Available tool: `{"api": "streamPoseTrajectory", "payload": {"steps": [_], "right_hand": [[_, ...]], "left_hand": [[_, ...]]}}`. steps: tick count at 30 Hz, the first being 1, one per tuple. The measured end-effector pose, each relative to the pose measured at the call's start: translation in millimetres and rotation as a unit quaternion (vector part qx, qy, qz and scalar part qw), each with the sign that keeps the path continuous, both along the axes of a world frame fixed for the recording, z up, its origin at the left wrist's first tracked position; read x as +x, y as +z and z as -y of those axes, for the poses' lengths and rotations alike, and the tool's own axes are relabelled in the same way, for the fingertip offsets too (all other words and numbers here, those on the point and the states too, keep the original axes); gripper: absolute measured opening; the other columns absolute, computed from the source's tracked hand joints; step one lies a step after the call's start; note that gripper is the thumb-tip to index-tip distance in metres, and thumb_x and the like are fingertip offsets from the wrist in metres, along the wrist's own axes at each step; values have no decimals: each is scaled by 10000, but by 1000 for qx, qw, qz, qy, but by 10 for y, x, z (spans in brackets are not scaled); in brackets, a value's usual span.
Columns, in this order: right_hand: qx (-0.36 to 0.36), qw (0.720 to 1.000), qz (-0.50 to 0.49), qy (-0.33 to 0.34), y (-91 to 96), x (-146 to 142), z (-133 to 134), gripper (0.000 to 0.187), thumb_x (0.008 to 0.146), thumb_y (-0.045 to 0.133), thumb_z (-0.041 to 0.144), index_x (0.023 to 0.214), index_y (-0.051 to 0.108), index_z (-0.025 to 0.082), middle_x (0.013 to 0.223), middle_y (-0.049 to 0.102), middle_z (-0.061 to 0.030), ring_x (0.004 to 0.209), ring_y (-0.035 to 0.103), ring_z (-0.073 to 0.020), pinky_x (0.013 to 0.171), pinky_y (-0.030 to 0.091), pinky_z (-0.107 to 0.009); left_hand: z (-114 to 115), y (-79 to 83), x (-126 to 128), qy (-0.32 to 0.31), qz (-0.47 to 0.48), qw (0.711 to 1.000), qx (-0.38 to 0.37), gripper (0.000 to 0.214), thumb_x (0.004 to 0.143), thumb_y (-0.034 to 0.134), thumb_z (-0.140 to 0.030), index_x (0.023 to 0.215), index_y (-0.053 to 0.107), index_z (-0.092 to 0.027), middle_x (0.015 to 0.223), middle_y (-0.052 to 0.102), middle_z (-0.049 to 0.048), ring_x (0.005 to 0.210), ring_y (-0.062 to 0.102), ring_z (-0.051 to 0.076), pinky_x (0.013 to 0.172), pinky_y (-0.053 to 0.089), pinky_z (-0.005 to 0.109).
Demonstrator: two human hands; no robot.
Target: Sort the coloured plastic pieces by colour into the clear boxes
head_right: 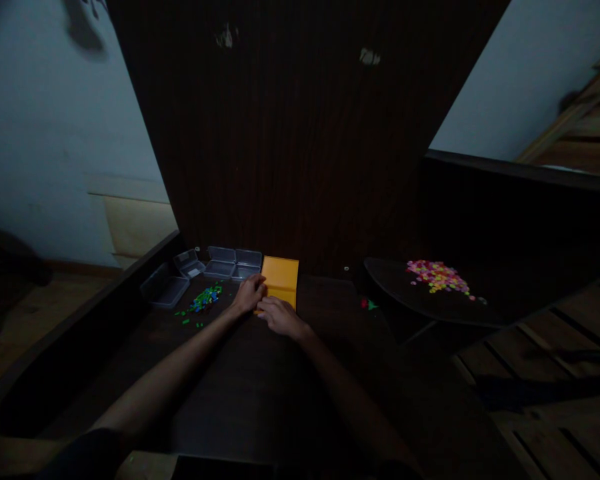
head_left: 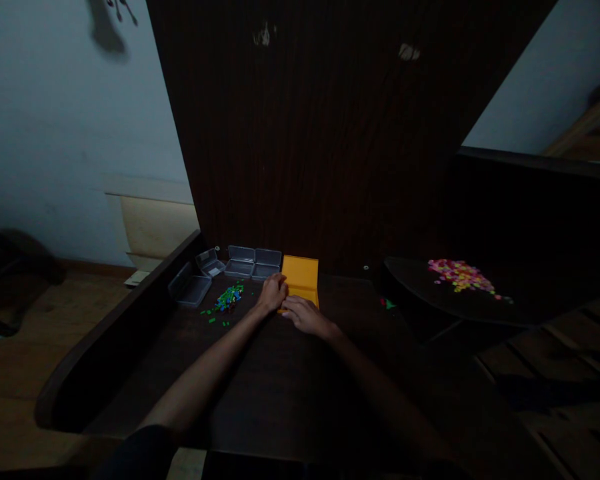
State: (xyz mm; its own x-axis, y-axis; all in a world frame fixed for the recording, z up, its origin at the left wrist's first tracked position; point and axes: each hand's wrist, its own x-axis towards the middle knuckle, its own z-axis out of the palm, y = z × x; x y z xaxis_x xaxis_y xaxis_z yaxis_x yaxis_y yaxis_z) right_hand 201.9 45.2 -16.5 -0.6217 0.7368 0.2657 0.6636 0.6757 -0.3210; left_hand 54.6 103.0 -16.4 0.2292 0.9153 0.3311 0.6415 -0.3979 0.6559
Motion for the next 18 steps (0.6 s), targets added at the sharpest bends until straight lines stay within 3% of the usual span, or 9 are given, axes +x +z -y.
{"api": "streamPoseTrajectory", "payload": {"steps": [4,7,12,15,18], "right_hand": [[4,1000,-18,0,-42,22,-86,89,898,542,165,874,615,210,944,639,-56,903,580,-188,784,464,-285],[8,1000,-22,-7,-88,55,-184,96,910,541,190,871,628,197,916,637,-60,884,581,-187,780,465,-286],[13,999,-38,-7,-136,107,-331,144,933,528,248,941,660,192,916,641,-61,897,581,-186,792,460,-288],[16,999,-46,-6,-152,125,-388,168,936,527,261,954,677,190,919,650,-66,898,584,-190,793,460,-291],[18,998,-54,-7,-165,124,-433,167,927,545,264,965,690,189,930,657,-71,905,588,-194,801,459,-295]], "left_hand": [[100,82,-30,11,0,1000,19,238,855,473,-156,984,672,-141,1152,678,119,1147,608,234,1021,464,372],[249,180,-184,14,1,999,45,276,885,419,-168,1020,659,-152,1147,681,109,1100,627,217,1009,470,364],[533,262,-835,37,-21,996,76,257,888,429,-239,1017,640,-166,1042,690,102,1024,622,245,962,485,417],[700,208,-1293,68,-99,987,106,310,894,457,-377,1052,623,-169,1058,675,110,1028,601,268,946,489,442],[842,108,-1582,79,-164,978,97,493,849,519,-513,1184,567,-155,1203,616,137,1140,550,309,995,456,487]]}}
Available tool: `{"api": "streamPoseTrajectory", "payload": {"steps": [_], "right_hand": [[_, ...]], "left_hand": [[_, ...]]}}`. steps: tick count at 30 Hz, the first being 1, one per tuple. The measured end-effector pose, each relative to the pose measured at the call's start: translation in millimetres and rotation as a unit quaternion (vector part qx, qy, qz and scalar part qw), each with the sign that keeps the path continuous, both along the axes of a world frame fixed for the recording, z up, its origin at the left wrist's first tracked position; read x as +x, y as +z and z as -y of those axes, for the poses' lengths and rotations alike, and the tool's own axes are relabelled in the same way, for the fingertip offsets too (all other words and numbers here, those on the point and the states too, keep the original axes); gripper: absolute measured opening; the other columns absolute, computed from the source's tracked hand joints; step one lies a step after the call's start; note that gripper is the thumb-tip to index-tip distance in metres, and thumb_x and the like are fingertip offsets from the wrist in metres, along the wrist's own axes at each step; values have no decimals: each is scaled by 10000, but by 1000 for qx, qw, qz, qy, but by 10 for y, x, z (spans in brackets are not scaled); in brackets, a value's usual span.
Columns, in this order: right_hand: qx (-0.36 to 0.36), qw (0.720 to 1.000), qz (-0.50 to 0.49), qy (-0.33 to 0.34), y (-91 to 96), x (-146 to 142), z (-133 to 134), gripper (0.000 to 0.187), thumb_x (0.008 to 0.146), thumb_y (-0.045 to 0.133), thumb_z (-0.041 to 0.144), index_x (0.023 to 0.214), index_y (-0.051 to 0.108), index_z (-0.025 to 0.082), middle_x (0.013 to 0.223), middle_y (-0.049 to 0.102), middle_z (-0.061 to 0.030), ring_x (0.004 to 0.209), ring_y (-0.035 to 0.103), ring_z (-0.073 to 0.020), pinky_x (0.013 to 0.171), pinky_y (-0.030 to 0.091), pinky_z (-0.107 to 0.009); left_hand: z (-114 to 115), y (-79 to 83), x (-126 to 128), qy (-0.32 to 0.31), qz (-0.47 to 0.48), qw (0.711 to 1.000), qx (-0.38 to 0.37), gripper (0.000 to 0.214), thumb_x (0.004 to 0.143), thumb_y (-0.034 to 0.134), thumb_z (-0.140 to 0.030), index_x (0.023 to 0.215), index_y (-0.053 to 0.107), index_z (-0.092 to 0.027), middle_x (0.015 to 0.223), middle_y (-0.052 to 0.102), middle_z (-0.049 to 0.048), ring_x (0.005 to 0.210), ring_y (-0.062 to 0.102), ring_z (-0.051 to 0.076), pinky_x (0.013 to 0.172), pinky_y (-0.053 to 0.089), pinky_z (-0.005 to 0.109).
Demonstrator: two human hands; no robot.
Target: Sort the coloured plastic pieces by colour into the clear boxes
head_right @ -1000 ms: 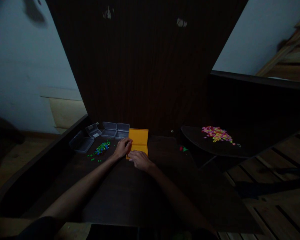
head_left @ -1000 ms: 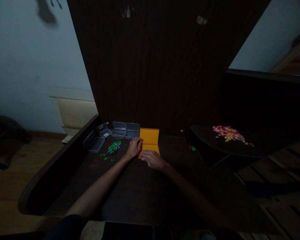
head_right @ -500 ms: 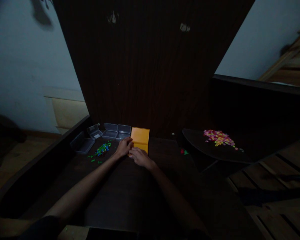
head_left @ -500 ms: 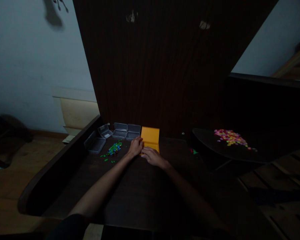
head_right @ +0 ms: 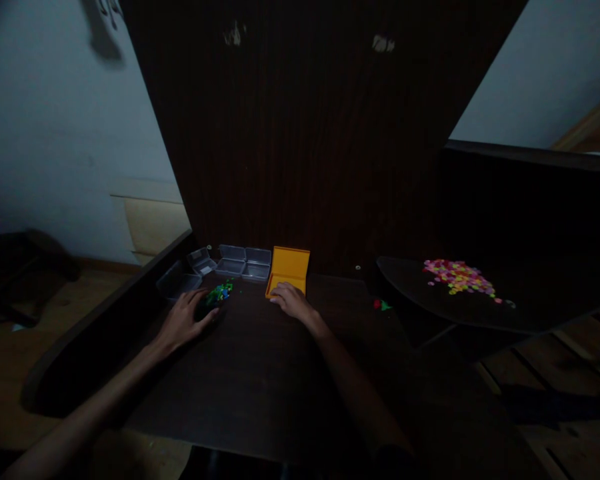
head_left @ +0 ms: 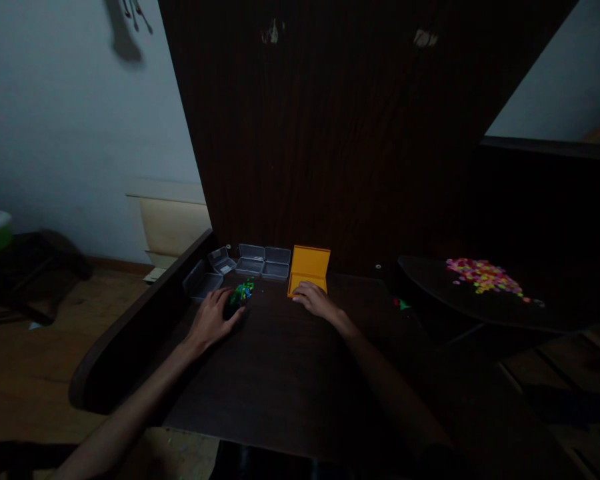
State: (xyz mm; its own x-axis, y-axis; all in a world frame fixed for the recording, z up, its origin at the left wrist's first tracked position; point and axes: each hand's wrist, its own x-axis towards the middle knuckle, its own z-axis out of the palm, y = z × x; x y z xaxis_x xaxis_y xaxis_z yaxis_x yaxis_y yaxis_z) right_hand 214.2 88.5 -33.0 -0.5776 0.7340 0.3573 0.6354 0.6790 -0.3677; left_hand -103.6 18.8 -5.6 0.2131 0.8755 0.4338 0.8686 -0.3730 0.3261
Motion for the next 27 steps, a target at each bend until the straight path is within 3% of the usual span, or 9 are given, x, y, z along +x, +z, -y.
{"api": "streamPoseTrajectory", "payload": {"steps": [5,12,19,27], "right_hand": [[1,1000,-4,-7,-12,-28,-60,163,914,566,256,937,708,181,899,660,-78,895,595,-202,796,462,-304],[2,1000,0,-22,26,-34,-29,164,895,602,311,972,689,195,923,659,-71,899,603,-202,806,479,-311],[2,999,1,-45,115,-24,68,272,861,645,379,1044,651,179,988,663,-85,939,615,-213,841,485,-325],[10,999,-10,-52,163,-5,162,241,902,584,373,1018,658,176,1009,673,-97,967,602,-230,885,466,-367]], "left_hand": [[29,-194,-35,-32,-25,999,-25,660,829,532,-573,1311,457,-128,1369,486,174,1280,456,322,1063,409,490],[-291,-366,147,-30,18,998,-48,688,840,527,-572,1349,411,-123,1430,421,186,1340,397,327,1115,360,492],[-541,-319,324,-42,20,998,-34,610,851,521,-535,1312,469,-140,1358,497,172,1286,455,310,1083,391,484],[-596,-187,421,-50,-22,997,-60,578,878,467,-492,1326,499,-128,1383,516,175,1297,451,336,1076,362,518]]}}
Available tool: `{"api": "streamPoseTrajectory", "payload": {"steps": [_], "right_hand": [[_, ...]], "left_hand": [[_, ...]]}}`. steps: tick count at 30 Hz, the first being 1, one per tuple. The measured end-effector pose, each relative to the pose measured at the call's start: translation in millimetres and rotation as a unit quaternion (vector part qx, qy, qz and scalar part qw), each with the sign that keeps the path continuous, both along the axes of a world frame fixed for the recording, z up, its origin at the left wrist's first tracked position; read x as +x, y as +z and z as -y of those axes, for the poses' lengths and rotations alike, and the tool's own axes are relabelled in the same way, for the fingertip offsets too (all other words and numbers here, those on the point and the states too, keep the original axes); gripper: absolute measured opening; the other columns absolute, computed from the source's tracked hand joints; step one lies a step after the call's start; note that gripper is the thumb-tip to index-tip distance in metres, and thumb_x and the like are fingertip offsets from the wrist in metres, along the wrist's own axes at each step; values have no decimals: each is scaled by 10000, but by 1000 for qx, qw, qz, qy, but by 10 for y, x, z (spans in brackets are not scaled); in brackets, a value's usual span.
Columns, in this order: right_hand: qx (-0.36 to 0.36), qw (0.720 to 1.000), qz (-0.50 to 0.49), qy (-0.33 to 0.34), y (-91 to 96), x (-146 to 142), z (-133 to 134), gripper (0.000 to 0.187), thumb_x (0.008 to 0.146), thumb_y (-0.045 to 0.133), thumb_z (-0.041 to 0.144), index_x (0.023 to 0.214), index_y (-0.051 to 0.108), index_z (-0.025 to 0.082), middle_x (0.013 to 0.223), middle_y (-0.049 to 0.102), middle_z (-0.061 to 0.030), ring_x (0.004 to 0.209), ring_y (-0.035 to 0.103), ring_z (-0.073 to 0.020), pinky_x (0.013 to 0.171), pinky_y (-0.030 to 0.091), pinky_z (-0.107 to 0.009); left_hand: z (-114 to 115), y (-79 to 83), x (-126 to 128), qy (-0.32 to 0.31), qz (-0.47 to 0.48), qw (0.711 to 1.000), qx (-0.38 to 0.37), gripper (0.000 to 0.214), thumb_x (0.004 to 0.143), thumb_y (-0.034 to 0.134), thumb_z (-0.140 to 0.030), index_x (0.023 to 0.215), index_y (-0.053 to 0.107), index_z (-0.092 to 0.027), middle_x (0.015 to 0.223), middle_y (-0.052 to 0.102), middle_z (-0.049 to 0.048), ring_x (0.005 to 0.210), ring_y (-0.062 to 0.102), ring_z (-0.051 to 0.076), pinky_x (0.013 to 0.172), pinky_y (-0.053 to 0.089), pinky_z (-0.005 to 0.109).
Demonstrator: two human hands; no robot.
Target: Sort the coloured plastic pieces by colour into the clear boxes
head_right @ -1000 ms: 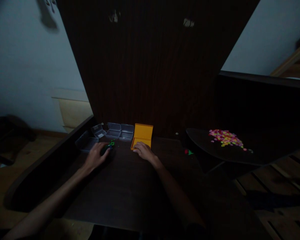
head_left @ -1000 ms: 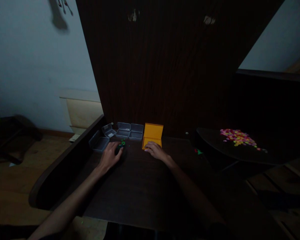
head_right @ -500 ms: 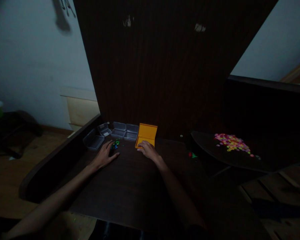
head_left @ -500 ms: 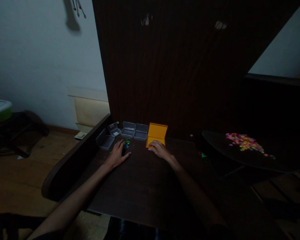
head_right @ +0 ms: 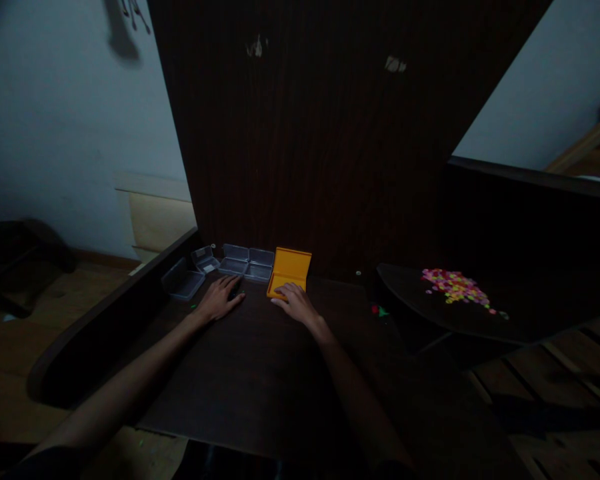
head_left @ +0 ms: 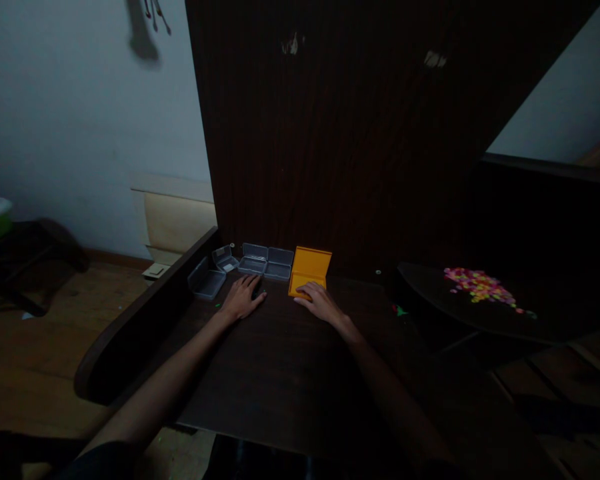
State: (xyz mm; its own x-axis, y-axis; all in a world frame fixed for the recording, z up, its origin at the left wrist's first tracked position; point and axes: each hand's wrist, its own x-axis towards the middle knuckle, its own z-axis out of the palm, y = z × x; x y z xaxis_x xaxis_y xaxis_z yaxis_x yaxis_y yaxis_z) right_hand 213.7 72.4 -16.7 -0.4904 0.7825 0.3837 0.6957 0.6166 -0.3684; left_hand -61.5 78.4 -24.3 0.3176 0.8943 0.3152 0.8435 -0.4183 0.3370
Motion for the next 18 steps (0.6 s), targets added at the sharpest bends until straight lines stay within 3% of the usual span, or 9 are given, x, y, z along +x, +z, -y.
{"api": "streamPoseTrajectory", "payload": {"steps": [6,10,13,18], "right_hand": [[34,999,-8,6,107,-88,69,216,937,524,346,937,670,186,927,666,-93,925,581,-229,862,445,-373],[29,995,-91,35,145,-371,204,222,963,458,291,950,654,188,927,652,-88,935,572,-214,878,447,-356],[-18,985,-161,60,95,-707,281,238,963,453,332,1067,617,194,1053,639,-87,1028,566,-198,959,431,-355],[-152,952,-266,13,-81,-1185,134,318,968,408,421,1168,562,228,1206,614,-76,1166,530,-194,1045,372,-361]], "left_hand": [[117,22,-47,-6,3,1000,0,476,893,446,-444,1234,570,-136,1261,618,151,1235,522,293,1071,397,463],[338,-19,-178,-29,16,999,25,536,902,440,-406,1369,424,-144,1396,521,138,1362,406,282,1157,270,509],[558,-69,-315,-15,22,999,44,573,902,449,-402,1402,351,-141,1461,442,154,1395,357,290,1160,255,532],[960,-116,-553,77,39,995,55,533,895,454,-394,1348,376,-125,1440,447,198,1360,410,312,1148,278,551]]}}
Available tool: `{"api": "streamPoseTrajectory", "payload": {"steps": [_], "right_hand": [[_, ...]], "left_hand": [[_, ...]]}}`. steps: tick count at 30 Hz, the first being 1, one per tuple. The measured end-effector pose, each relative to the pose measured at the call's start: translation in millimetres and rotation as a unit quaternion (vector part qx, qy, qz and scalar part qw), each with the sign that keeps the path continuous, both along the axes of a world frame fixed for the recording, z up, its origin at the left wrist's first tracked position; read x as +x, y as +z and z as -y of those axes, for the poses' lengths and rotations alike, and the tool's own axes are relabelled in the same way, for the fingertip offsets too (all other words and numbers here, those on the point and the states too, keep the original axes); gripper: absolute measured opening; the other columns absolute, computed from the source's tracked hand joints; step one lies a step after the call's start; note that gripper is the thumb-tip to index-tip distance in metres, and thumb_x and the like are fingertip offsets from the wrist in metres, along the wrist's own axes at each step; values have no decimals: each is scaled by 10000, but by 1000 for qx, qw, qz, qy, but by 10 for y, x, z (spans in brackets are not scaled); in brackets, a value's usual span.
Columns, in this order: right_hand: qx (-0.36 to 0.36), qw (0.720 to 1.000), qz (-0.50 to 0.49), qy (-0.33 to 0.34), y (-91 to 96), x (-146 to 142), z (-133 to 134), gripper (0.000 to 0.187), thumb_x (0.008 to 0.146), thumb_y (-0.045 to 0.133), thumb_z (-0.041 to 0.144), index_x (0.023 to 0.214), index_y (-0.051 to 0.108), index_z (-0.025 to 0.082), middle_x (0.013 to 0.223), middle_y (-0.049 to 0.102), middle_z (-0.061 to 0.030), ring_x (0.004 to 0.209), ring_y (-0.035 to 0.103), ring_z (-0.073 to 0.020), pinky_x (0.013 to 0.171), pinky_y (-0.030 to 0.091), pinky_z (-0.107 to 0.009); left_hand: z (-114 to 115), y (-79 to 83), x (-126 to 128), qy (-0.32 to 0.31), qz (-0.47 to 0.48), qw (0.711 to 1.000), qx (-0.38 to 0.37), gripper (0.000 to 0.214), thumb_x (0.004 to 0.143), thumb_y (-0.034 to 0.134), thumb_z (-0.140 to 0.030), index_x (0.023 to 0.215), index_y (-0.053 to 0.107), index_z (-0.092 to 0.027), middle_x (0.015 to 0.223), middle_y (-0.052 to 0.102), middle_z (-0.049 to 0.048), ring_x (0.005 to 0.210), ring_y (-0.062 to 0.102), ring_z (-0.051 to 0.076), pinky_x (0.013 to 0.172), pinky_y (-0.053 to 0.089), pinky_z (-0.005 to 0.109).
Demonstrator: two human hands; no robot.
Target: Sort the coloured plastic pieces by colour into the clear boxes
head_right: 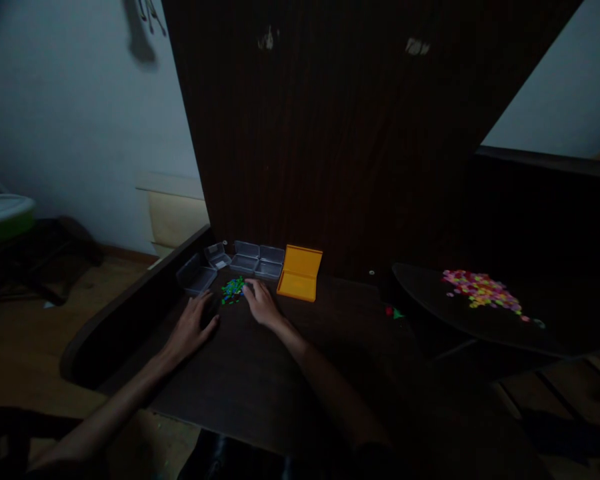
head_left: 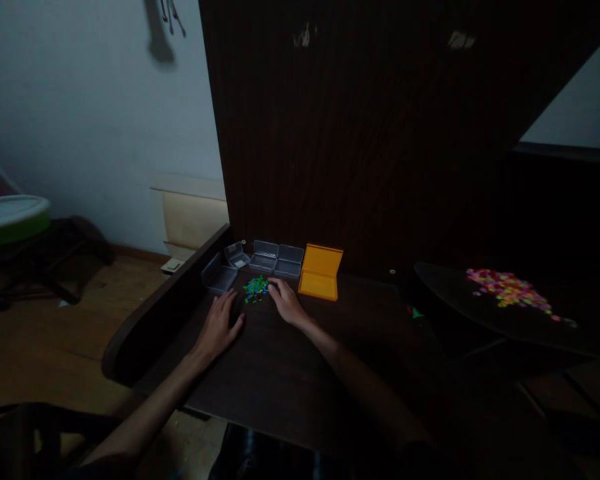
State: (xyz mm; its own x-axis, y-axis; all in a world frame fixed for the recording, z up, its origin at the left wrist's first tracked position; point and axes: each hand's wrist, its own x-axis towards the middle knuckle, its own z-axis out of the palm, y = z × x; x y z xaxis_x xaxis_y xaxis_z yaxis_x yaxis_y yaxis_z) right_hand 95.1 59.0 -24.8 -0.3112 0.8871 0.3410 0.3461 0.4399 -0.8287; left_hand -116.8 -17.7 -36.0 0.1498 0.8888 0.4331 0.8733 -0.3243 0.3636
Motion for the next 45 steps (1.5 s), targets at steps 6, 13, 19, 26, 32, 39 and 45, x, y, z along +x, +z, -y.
{"api": "streamPoseTrajectory", "payload": {"steps": [6,13,19,26,32,39,45], "right_hand": [[-53,997,-53,-30,-129,-234,-331,407,986,277,482,1113,573,234,1182,639,-74,1167,545,-207,1031,385,-373],[-62,995,-74,5,-120,-437,-427,469,957,290,582,1065,612,258,1145,670,-40,1164,569,-201,1034,391,-354],[-74,992,-96,31,-111,-576,-431,660,925,196,674,1018,647,202,1006,725,-94,1080,624,-217,1023,413,-397],[-118,971,-200,52,-191,-558,-348,701,897,220,714,1004,669,187,1007,722,-102,1024,652,-215,970,470,-380],[-113,970,-216,10,-219,-399,-312,689,910,196,687,1000,667,193,1065,701,-103,1094,615,-221,1013,438,-383],[-107,970,-216,4,-232,-256,-130,655,916,232,670,983,677,194,1072,697,-102,1065,624,-218,1013,441,-391],[-116,970,-216,-6,-228,-54,128,632,923,258,649,954,698,196,1084,697,-104,1093,610,-227,1024,428,-405]], "left_hand": [[212,-46,-154,84,28,995,-55,547,896,431,-416,1337,390,-95,1386,500,227,1317,462,342,1082,382,556],[99,-89,-92,95,29,991,-85,590,897,447,-426,1381,386,-94,1439,449,220,1361,397,357,1075,393,540],[-15,-67,5,59,26,990,-127,681,885,474,-450,1430,324,-69,1481,381,235,1384,353,356,1102,368,513],[-198,15,226,34,74,987,-137,767,861,497,-476,1454,245,-60,1484,373,240,1397,327,361,1107,362,513],[-432,20,369,39,62,994,-84,916,772,592,-497,1437,192,-8,1517,258,295,1442,200,375,1143,283,533],[-641,31,461,47,21,995,-87,953,747,587,-583,1413,240,3,1502,270,317,1429,207,416,1131,263,566],[-784,52,488,14,-19,995,-95,833,780,555,-572,1367,371,-10,1457,385,281,1402,305,385,1146,264,515]]}}
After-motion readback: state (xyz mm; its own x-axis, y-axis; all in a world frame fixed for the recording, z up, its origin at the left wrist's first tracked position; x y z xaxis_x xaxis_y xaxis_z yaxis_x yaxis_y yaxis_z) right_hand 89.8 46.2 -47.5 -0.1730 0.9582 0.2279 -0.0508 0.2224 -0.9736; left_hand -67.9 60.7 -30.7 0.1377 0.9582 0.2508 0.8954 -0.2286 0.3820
